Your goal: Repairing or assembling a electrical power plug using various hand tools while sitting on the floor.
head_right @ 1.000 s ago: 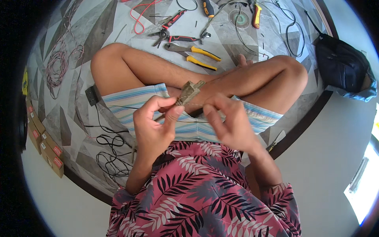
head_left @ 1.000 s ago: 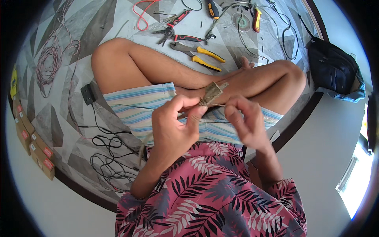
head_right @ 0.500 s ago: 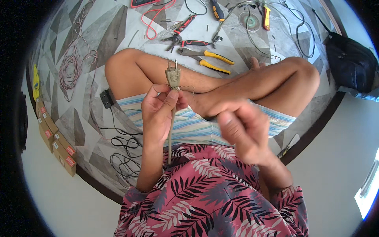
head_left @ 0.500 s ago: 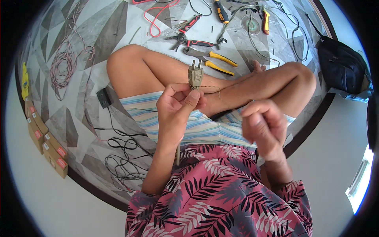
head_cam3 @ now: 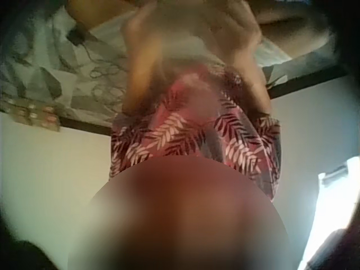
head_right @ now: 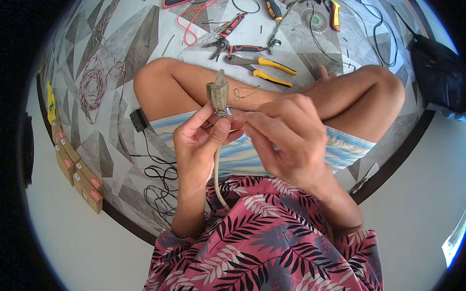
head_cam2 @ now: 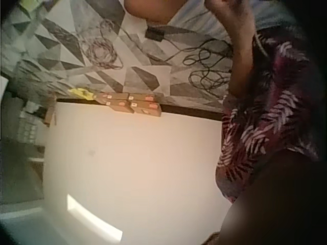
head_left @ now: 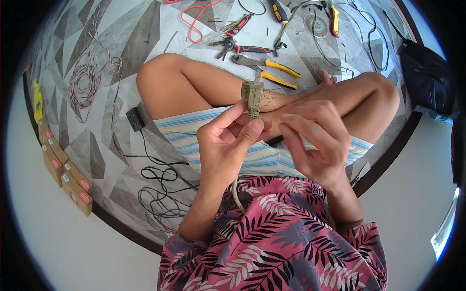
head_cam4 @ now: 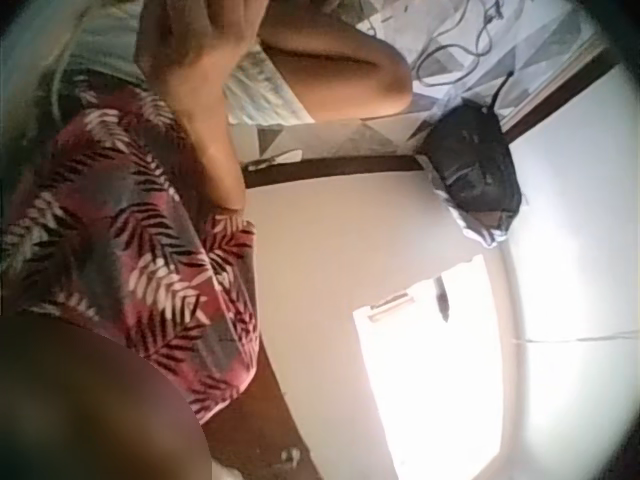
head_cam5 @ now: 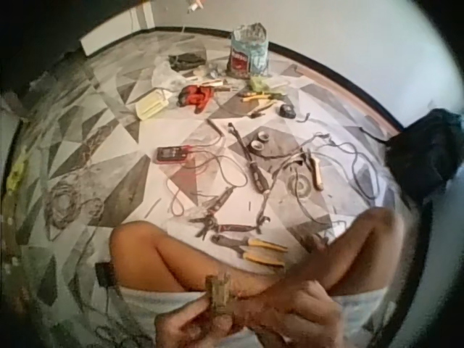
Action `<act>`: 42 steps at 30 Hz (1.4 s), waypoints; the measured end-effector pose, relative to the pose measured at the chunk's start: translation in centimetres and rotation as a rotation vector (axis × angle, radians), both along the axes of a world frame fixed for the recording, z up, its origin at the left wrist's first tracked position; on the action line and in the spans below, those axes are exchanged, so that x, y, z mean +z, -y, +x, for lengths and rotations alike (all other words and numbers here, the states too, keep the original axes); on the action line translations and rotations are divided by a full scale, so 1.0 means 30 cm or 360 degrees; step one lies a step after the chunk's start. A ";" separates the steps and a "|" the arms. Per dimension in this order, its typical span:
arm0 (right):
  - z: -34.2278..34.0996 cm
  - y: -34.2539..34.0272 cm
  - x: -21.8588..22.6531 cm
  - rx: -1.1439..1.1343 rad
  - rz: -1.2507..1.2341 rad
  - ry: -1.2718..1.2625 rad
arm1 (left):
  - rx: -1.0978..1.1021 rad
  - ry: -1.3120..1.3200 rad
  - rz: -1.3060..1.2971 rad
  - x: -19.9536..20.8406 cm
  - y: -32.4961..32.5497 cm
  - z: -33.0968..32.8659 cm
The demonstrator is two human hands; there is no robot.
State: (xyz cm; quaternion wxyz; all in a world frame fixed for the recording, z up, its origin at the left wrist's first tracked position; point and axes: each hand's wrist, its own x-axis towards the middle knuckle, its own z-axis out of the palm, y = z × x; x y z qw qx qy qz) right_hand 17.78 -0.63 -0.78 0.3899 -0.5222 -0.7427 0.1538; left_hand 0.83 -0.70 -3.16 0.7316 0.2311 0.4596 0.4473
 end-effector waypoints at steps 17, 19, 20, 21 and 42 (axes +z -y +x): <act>0.138 -0.223 -0.461 0.0066 -0.0741 0.1072 | 0.0091 0.0364 -0.0075 -0.062 -0.045 -0.133; 0.106 -0.245 -0.480 0.0180 -0.0789 0.1187 | 0.0096 0.0372 -0.0059 -0.041 -0.049 -0.139; 0.093 -0.255 -0.488 0.0279 -0.0853 0.1312 | 0.0086 0.0391 -0.0057 -0.028 -0.051 -0.138; 0.100 -0.262 -0.522 0.0315 -0.0847 0.1365 | 0.0083 0.0342 -0.0042 -0.016 -0.050 -0.137; 0.143 -0.113 0.130 0.0290 -0.0551 0.0621 | 0.0258 0.0372 -0.0049 0.035 -0.098 -0.173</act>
